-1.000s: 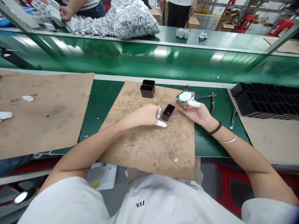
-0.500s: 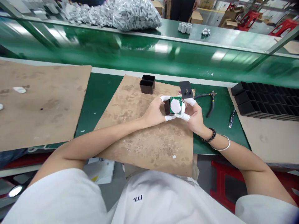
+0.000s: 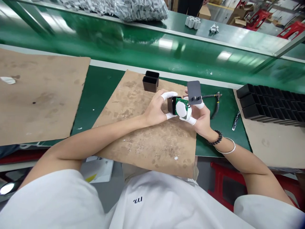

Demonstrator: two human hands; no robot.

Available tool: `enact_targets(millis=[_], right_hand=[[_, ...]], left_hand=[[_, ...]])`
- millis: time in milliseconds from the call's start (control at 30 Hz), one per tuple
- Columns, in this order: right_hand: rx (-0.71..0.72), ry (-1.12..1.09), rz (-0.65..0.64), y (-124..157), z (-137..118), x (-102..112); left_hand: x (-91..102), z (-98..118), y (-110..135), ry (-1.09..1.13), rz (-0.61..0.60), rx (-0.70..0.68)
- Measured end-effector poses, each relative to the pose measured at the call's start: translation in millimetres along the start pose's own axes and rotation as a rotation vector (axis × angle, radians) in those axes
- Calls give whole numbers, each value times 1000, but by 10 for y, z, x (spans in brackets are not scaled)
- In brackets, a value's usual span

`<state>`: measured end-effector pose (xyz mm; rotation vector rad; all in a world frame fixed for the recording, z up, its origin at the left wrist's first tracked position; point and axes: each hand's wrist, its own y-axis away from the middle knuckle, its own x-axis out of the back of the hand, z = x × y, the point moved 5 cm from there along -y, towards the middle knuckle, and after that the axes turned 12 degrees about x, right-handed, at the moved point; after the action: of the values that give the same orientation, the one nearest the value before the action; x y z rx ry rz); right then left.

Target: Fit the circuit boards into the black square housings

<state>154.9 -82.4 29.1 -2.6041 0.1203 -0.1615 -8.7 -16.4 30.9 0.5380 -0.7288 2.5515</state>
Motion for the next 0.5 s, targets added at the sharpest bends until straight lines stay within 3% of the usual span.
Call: enact_targets(millis=[167,500], right_hand=[[-41,52,-33,26,35,-6],[-23,-23,6,35,90,-23]], left_hand=[[-4,7,17,0,14,-83],[-25,-66,15,1,20,-71]])
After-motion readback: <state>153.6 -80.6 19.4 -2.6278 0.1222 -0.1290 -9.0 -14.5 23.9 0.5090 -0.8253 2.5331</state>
